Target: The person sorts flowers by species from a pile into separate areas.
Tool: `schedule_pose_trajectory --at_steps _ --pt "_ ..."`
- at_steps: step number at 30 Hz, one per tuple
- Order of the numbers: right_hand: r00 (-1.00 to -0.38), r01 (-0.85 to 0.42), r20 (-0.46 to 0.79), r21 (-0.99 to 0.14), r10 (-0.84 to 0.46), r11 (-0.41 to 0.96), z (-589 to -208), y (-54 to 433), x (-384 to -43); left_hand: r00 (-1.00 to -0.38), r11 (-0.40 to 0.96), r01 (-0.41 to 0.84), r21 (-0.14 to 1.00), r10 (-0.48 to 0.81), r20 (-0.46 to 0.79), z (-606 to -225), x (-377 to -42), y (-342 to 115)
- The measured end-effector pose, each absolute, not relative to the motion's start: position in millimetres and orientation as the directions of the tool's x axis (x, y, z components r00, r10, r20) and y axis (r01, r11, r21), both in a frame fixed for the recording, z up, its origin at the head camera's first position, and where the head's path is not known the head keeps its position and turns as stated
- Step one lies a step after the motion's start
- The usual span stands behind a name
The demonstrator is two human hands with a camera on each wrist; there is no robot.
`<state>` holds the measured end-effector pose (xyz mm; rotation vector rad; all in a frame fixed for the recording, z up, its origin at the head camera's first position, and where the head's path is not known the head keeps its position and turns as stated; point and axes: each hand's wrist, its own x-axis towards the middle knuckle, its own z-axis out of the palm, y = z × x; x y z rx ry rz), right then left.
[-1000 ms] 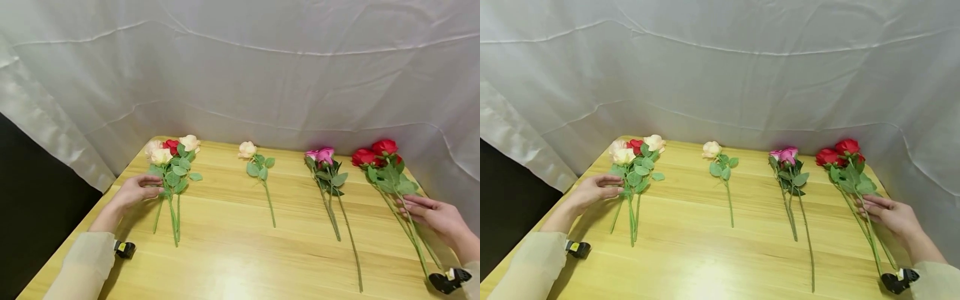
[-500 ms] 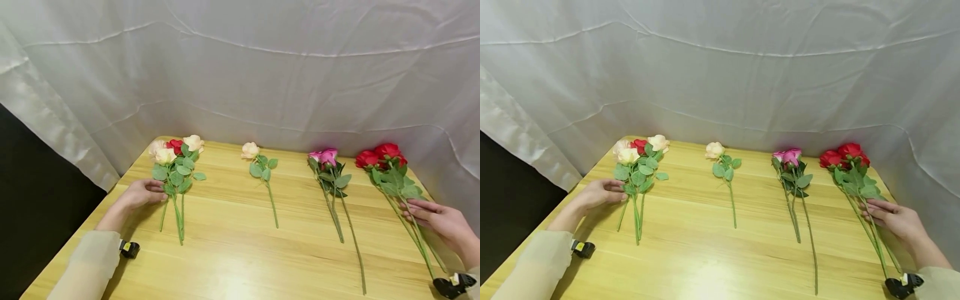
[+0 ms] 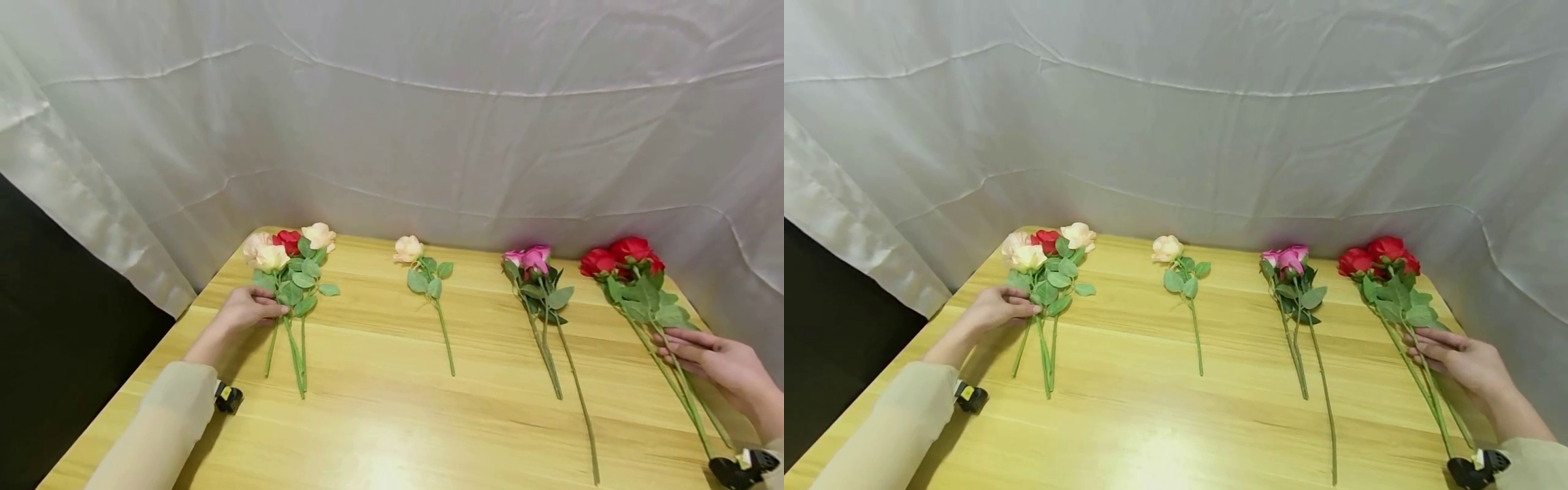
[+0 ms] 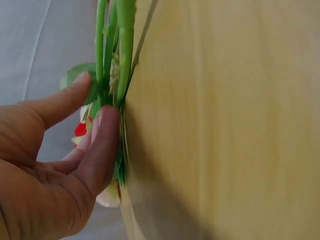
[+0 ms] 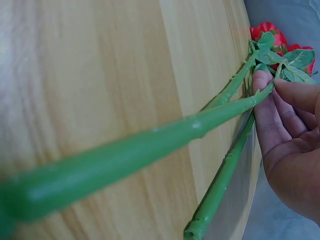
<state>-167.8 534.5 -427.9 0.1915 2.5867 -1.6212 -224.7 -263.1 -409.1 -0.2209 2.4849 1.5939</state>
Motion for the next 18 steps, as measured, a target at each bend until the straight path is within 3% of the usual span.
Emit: schedule_pose_trajectory --at_steps 4,9,18 --pt "-0.989 0.148 -0.141 -0.916 0.045 0.374 -428.6 534.9 -168.0 -0.974 0.435 -0.218 0.874 -0.037 -0.225 -409.7 -228.2 -255.9" --pt "-0.988 0.153 -0.151 -0.945 0.030 0.288 -430.2 534.9 -168.8 -0.965 0.355 -0.254 0.900 -0.033 -0.259 -411.5 -231.2 -251.4" --pt "-0.987 0.160 -0.154 -0.950 0.042 0.269 -430.4 537.3 -167.8 -0.962 0.318 -0.265 0.910 -0.016 -0.274 -413.4 -227.6 -255.3"
